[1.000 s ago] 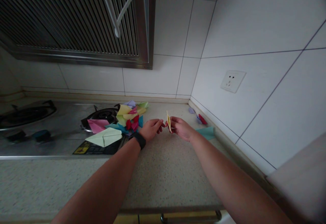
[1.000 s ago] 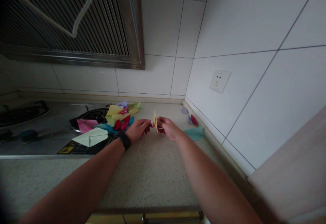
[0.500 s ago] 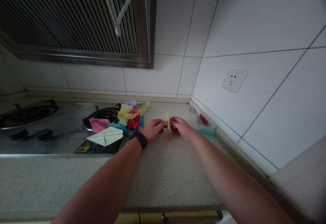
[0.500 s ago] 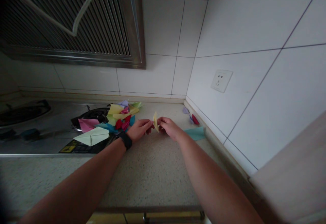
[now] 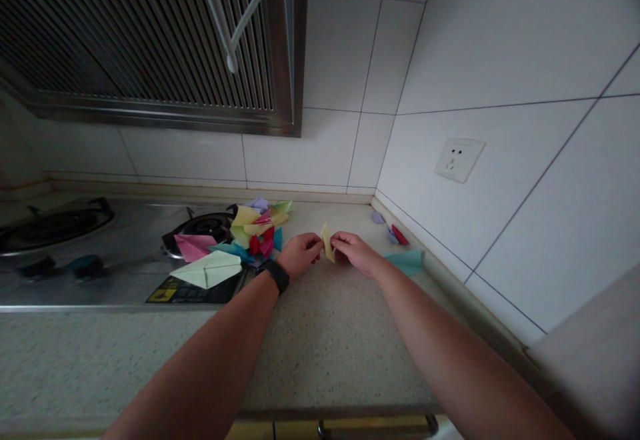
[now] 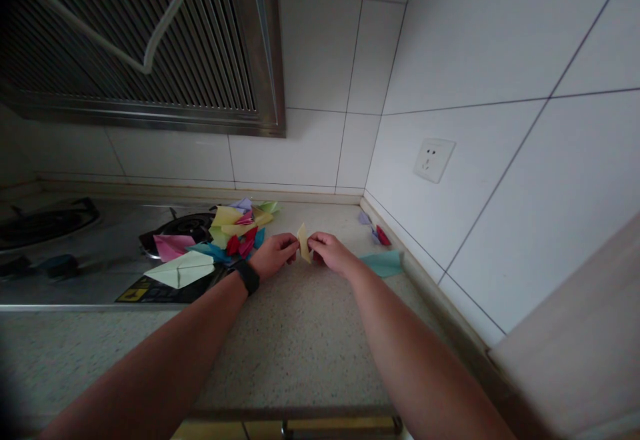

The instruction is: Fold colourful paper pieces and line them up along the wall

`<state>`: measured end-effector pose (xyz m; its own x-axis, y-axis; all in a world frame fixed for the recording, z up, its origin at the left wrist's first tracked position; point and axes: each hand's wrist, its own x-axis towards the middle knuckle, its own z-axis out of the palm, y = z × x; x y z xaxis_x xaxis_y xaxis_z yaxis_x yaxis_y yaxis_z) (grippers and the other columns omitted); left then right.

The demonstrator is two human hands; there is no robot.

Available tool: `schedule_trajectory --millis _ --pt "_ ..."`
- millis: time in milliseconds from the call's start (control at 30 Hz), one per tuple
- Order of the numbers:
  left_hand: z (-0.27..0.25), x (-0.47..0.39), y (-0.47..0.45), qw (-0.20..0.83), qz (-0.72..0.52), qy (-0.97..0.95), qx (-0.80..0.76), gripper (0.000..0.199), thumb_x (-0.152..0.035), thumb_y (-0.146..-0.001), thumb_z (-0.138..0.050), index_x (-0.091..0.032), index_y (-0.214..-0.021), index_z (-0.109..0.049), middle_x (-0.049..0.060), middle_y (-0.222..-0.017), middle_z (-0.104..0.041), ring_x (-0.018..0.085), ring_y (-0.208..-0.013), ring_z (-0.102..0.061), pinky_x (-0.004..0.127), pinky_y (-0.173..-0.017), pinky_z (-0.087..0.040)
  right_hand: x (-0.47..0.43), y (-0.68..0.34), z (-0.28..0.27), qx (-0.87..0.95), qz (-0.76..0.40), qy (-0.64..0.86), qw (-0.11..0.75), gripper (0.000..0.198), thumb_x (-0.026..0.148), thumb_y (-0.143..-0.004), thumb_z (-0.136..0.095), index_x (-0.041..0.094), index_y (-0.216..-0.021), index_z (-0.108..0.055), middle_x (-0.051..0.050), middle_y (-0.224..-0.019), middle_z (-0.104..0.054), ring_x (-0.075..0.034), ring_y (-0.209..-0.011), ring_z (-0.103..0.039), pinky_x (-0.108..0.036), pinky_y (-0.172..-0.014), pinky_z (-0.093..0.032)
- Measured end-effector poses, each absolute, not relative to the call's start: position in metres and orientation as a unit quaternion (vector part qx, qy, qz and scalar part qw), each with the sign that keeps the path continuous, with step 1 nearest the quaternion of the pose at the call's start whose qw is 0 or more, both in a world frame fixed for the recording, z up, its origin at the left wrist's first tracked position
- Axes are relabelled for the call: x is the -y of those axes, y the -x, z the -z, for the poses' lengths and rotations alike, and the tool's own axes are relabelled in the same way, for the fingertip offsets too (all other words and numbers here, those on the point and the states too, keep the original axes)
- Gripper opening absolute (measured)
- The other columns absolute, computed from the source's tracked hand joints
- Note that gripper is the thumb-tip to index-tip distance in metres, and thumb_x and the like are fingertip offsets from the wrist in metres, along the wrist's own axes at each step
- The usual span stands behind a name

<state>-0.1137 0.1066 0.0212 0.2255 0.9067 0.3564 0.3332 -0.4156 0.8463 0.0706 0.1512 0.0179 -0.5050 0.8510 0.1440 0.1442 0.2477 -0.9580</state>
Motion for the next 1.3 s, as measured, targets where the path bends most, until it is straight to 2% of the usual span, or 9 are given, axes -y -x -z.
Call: schedule_trajectory --millis 267,500,600,733,833,1000,1133,1300 --pt "-0.023 -0.115 0.118 0.351 -0.51 -0.618 -0.483 0.031 -0.043 -0.084 -0.046 -0.015 -0.077 -0.056 -0.001 -0.059 -0.053 0.008 -0.046 -0.049 0.017 -0.04 -0.032 -0.147 -0.074 -0.024 0.719 -0.487 0.373 0.327 0.032 0.049 -0.08 -0.055 0.018 -0.08 -0.06 0.0 -0.068 -0.057 -0.01 -0.056 -0.05 -0.021 -0.05 -0.039" --pt "-0.017 -0.12 0.119 0.372 -0.528 -0.605 -0.466 0.031 -0.046 -0.083 -0.047 -0.015 -0.079 -0.055 -0.001 -0.061 -0.053 0.007 -0.046 -0.05 0.016 -0.038 -0.032 -0.147 -0.072 -0.022 0.754 -0.449 0.357 0.32 0.029 0.047 -0.08 -0.056 0.018 -0.081 -0.059 0.0 -0.074 -0.06 -0.009 -0.055 -0.048 -0.021 -0.05 -0.037" --pt "-0.017 -0.12 0.118 0.387 -0.524 -0.604 -0.459 0.03 -0.045 -0.084 -0.047 -0.016 -0.081 -0.055 -0.001 -0.062 -0.054 0.007 -0.047 -0.05 0.015 -0.038 -0.032 -0.149 -0.072 -0.021 0.779 -0.395 0.361 0.327 0.026 0.043 -0.082 -0.054 0.018 -0.081 -0.059 0.0 -0.073 -0.062 -0.009 -0.053 -0.047 -0.021 -0.049 -0.035" --pt "-0.018 -0.119 0.118 0.41 -0.531 -0.571 -0.473 0.023 -0.036 -0.085 -0.046 -0.016 -0.093 -0.055 0.001 -0.071 -0.055 0.007 -0.049 -0.05 0.015 -0.037 -0.032 -0.152 -0.075 -0.026 0.815 -0.259 0.379 0.353 0.02 0.036 -0.083 -0.054 0.018 -0.08 -0.063 -0.001 -0.072 -0.064 -0.012 -0.06 -0.052 -0.023 -0.056 -0.036" --pt "-0.02 -0.121 0.12 0.378 -0.579 -0.529 -0.492 0.024 -0.03 -0.084 -0.047 -0.018 -0.103 -0.054 0.002 -0.082 -0.053 0.008 -0.057 -0.051 0.014 -0.037 -0.034 -0.15 -0.079 -0.031 0.827 -0.151 0.4 0.365 0.016 0.032 -0.082 -0.055 0.02 -0.08 -0.065 -0.001 -0.072 -0.064 -0.013 -0.061 -0.054 -0.024 -0.057 -0.034" --pt "-0.023 -0.122 0.125 0.356 -0.616 -0.509 -0.484 0.035 -0.041 -0.083 -0.051 -0.02 -0.111 -0.054 0.004 -0.091 -0.053 0.009 -0.064 -0.051 0.013 -0.039 -0.037 -0.145 -0.083 -0.04 0.844 -0.027 0.417 0.336 0.01 0.028 -0.081 -0.058 0.024 -0.081 -0.067 0.0 -0.075 -0.067 -0.014 -0.064 -0.057 -0.025 -0.059 -0.033" --pt "-0.022 -0.122 0.126 0.35 -0.616 -0.512 -0.486 0.036 -0.046 -0.08 -0.055 -0.018 -0.103 -0.057 0.003 -0.086 -0.056 0.008 -0.06 -0.051 0.013 -0.038 -0.036 -0.141 -0.082 -0.043 0.857 0.018 0.413 0.308 0.009 0.028 -0.081 -0.058 0.025 -0.081 -0.067 0.001 -0.075 -0.068 -0.014 -0.067 -0.059 -0.024 -0.061 -0.033" --pt "-0.02 -0.125 0.127 0.33 -0.61 -0.523 -0.495 0.029 -0.041 -0.078 -0.057 -0.015 -0.089 -0.06 0.003 -0.08 -0.059 0.008 -0.057 -0.049 0.014 -0.037 -0.035 -0.138 -0.079 -0.044 0.859 0.026 0.406 0.311 0.01 0.029 -0.082 -0.057 0.024 -0.08 -0.066 0.001 -0.075 -0.068 -0.013 -0.069 -0.059 -0.024 -0.062 -0.034"
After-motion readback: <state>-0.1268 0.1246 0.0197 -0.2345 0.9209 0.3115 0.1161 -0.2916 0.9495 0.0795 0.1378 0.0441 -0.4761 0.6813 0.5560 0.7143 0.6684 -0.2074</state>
